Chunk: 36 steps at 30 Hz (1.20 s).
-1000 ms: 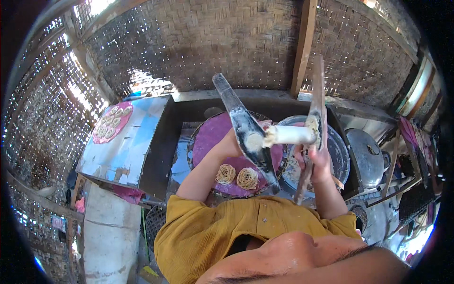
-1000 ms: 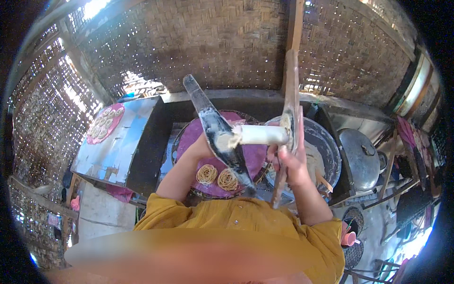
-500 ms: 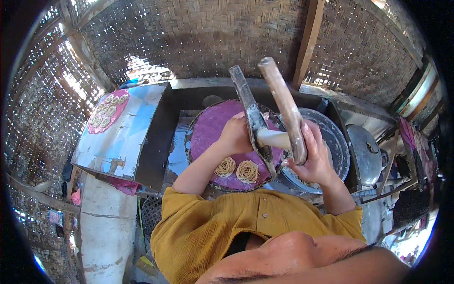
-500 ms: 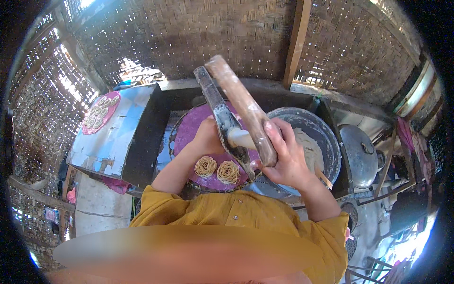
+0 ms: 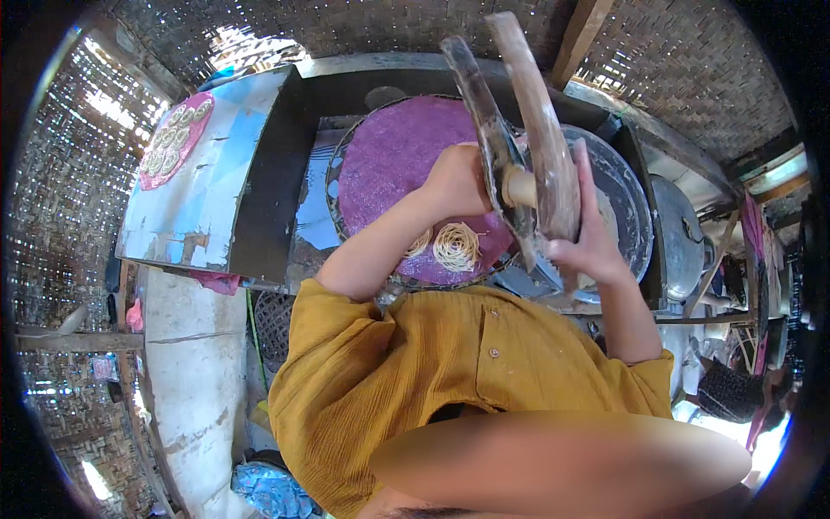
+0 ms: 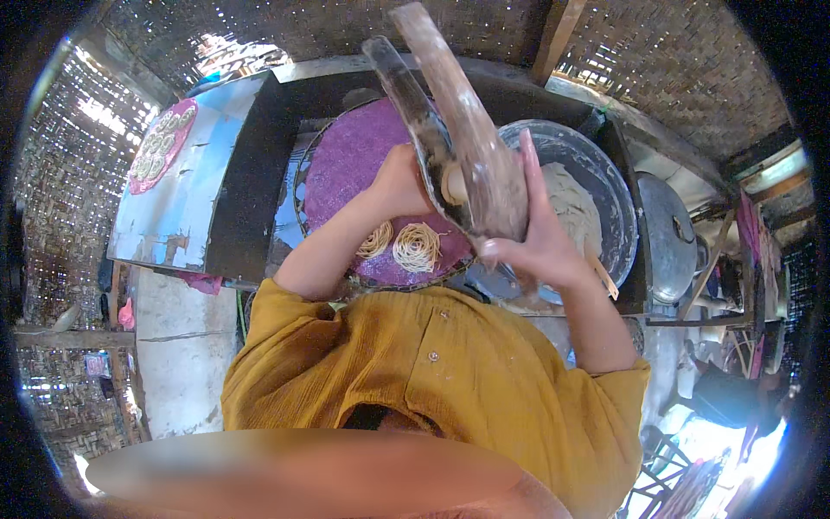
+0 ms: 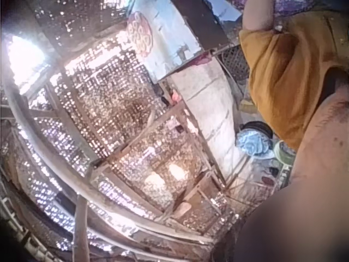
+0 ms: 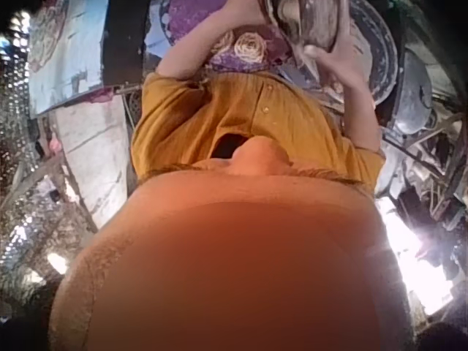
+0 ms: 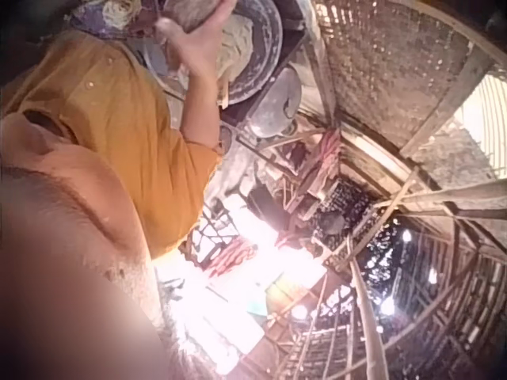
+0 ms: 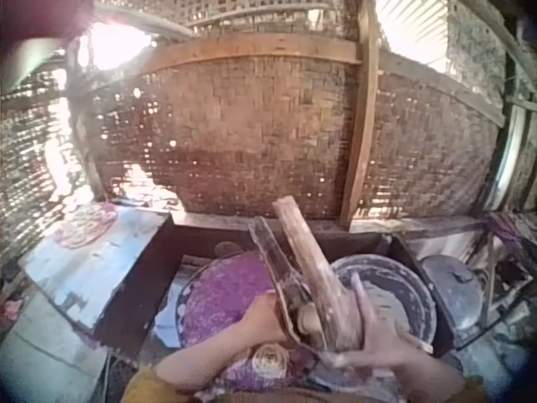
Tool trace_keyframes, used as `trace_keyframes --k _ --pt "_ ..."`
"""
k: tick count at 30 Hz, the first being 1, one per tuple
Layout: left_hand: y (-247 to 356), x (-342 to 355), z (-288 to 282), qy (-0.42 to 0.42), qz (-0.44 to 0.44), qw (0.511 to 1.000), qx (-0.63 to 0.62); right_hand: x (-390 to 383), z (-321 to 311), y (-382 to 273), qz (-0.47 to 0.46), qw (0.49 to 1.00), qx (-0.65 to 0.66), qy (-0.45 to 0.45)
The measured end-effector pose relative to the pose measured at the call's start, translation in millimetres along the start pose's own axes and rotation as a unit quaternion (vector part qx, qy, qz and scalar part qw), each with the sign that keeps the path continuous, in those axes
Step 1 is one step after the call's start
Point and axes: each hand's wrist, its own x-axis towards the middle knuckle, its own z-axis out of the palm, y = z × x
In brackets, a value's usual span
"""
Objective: The person prepares small dough pastries by scooping white paste into a wooden extrusion tool and pressing it onto a circular pink tray. They repeat the process of refilling the tool and forming circular patterns on the tray multiple times.
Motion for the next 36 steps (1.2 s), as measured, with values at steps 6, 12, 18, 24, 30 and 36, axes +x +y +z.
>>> trace_keyframes --k 6,12,18,24,30,36 --pt "-8 34 -39 -0.214 0.071 0.803 -0.551 -36 -14 37 0.297 0.822 0.41 -0.26" --pt "37 56 -66 -0.118 0.193 0.625 -0.747 -22 -30 28 0.277 0.68 0.554 -0.393" --pt "-38 80 -26 0.009 0.15 0.647 -0.747 -7 -49 44 0.355 0.743 0.471 -0.315" --pt "-87 87 -2 0.061 0.054 0.517 -0.852 0 -41 54 0.427 0.782 0.372 -0.261" --pt "-86 72 -1 0.068 0.042 0.518 -0.852 -3 -41 37 0.406 0.789 0.363 -0.285" --pt "-45 75 -22 0.119 0.061 0.557 -0.82 13 -63 19 0.358 0.861 0.228 -0.281"
